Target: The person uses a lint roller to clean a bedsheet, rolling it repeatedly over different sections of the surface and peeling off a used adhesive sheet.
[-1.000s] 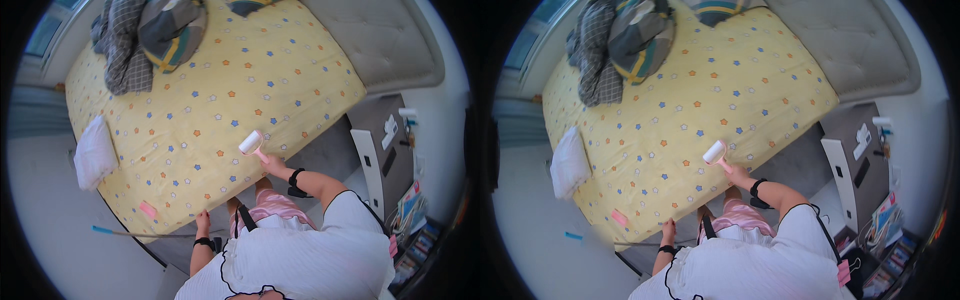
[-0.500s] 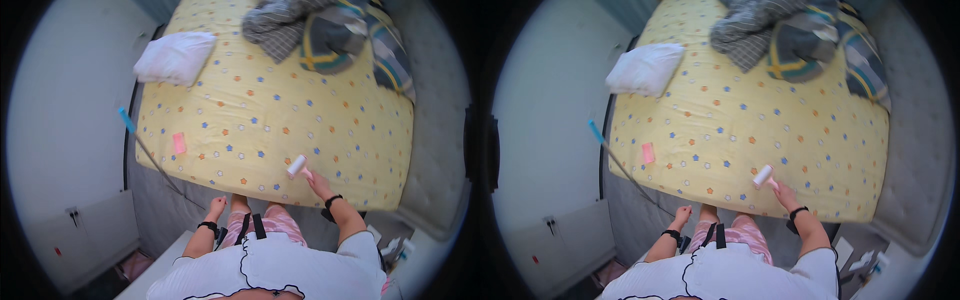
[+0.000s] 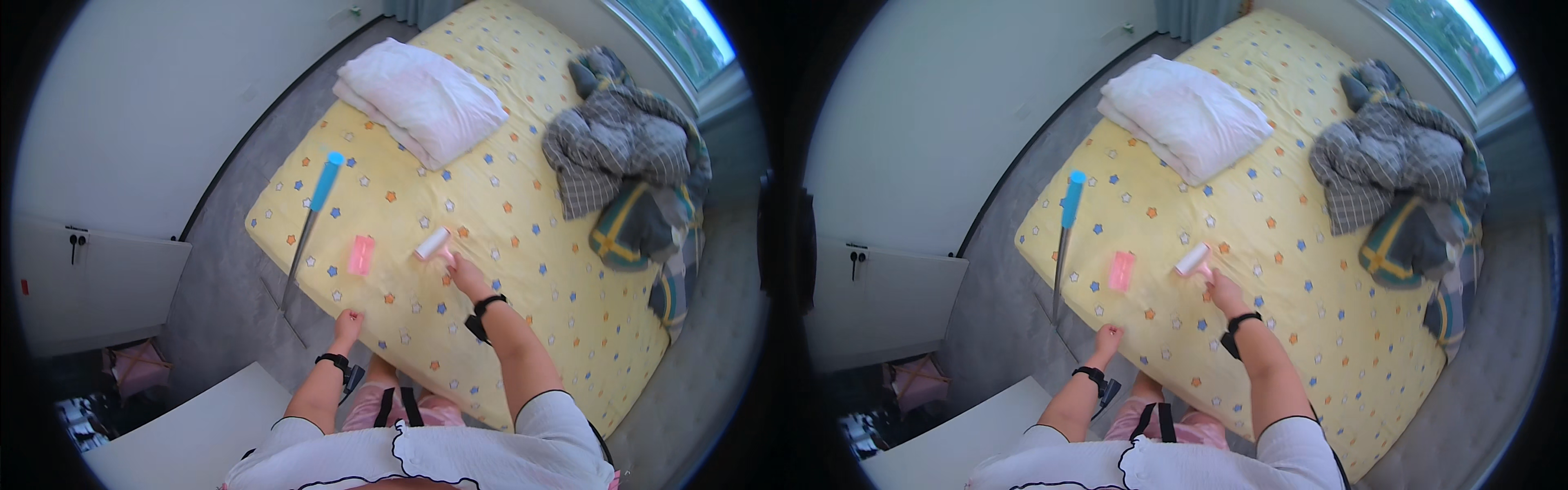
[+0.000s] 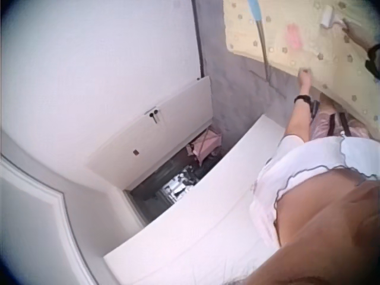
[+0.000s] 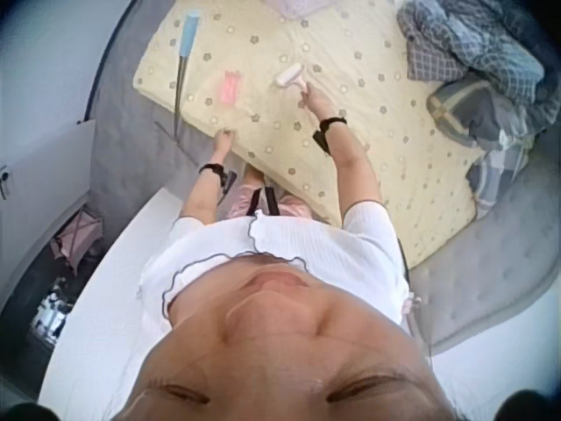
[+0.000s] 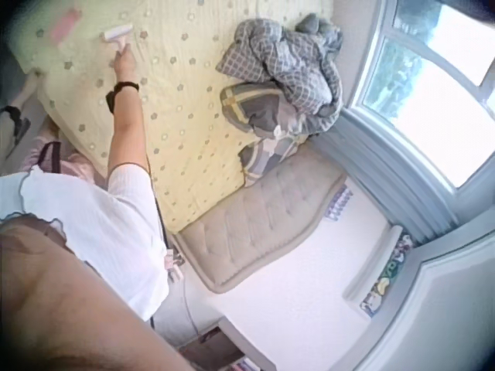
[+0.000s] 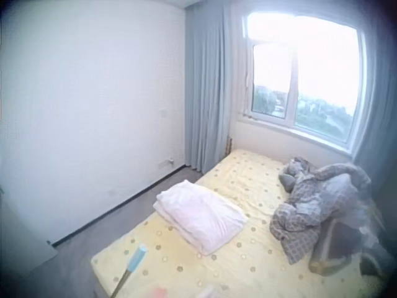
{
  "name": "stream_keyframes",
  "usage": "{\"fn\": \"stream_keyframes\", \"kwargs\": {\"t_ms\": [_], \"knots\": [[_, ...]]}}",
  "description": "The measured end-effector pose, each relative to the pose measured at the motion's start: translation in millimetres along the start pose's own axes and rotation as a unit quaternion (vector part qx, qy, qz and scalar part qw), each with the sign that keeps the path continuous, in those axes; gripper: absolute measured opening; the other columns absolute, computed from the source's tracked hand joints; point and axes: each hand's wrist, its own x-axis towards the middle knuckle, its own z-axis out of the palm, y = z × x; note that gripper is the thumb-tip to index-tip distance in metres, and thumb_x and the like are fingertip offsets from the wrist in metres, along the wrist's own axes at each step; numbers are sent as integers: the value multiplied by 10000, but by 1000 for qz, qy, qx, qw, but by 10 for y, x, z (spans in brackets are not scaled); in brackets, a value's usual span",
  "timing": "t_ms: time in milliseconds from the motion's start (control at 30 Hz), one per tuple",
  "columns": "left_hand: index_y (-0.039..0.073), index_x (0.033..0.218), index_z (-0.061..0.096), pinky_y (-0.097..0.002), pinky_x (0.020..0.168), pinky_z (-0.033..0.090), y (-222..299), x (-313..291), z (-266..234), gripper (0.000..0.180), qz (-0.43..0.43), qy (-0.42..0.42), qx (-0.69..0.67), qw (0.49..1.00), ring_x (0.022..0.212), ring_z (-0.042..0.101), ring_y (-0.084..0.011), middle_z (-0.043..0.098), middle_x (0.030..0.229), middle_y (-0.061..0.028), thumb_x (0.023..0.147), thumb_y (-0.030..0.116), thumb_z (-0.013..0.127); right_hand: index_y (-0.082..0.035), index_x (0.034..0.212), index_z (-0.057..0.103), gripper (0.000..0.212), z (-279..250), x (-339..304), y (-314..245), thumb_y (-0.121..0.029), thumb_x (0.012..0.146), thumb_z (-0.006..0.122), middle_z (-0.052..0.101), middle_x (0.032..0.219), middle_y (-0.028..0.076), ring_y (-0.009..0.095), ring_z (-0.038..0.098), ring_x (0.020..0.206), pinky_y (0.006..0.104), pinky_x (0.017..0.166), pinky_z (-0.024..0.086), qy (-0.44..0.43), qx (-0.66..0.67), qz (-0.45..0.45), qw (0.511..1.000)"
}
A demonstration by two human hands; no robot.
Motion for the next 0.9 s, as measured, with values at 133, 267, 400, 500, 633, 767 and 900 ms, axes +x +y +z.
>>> {"fn": "stream_keyframes", "kwargs": {"t_ms": [133,267,400,500,633,767,900], "knots": [[41,665,606,-357,571,469,307,735,-248,301,-21,-51,-44,998,573,590,-238,611,618,-103,758,312,697,-61,1069,479,287,7,1244,-1101,-261,874,543,634,956,207,383,607,895,471,741,481,0,-22,-40,999],[68,634,604,-293,385,326,408,1248,-428,282,-144,-195,-184,953,413,426,-120,500,531,1,745,301,716,-52,1076,475,300,145,1465,-1100,-277,887,538,625,941,230,408,595,902,482,744,466,36,20,-70,997],[91,705,613,-257,376,269,264,1444,-428,217,-226,-265,-231,908,417,375,-85,548,596,8,767,290,675,-37,1123,493,297,111,270,-428,-238,908,524,602,967,270,435,587,878,484,717,463,28,56,29,998],[83,654,586,-280,353,288,588,1493,-433,315,-243,-214,-268,907,390,430,-120,556,551,-9,755,364,689,-10,1065,449,289,-17,-588,205,-240,907,523,590,900,277,458,572,860,514,687,446,-54,-48,126,989],[67,800,625,-297,447,381,389,1699,-380,335,-227,-247,-220,916,494,490,-152,579,631,-43,736,389,686,-36,1104,472,274,-125,417,-731,-225,908,508,589,921,269,451,573,857,496,694,456,-29,-42,-4,999],[54,870,618,-302,531,398,222,1705,-363,383,-194,-233,-209,930,605,508,-176,585,732,-68,713,394,698,-137,1224,460,322,164,2384,-2116,-183,906,479,566,1005,275,423,585,879,474,706,478,20,-54,-181,982],[40,939,610,-307,615,414,190,1769,-273,447,-173,-234,-212,933,715,526,-200,591,833,-93,690,398,709,-47,1117,493,273,250,3761,-2681,-204,893,497,582,924,285,432,585,837,482,686,473,49,-23,-120,991]]}}
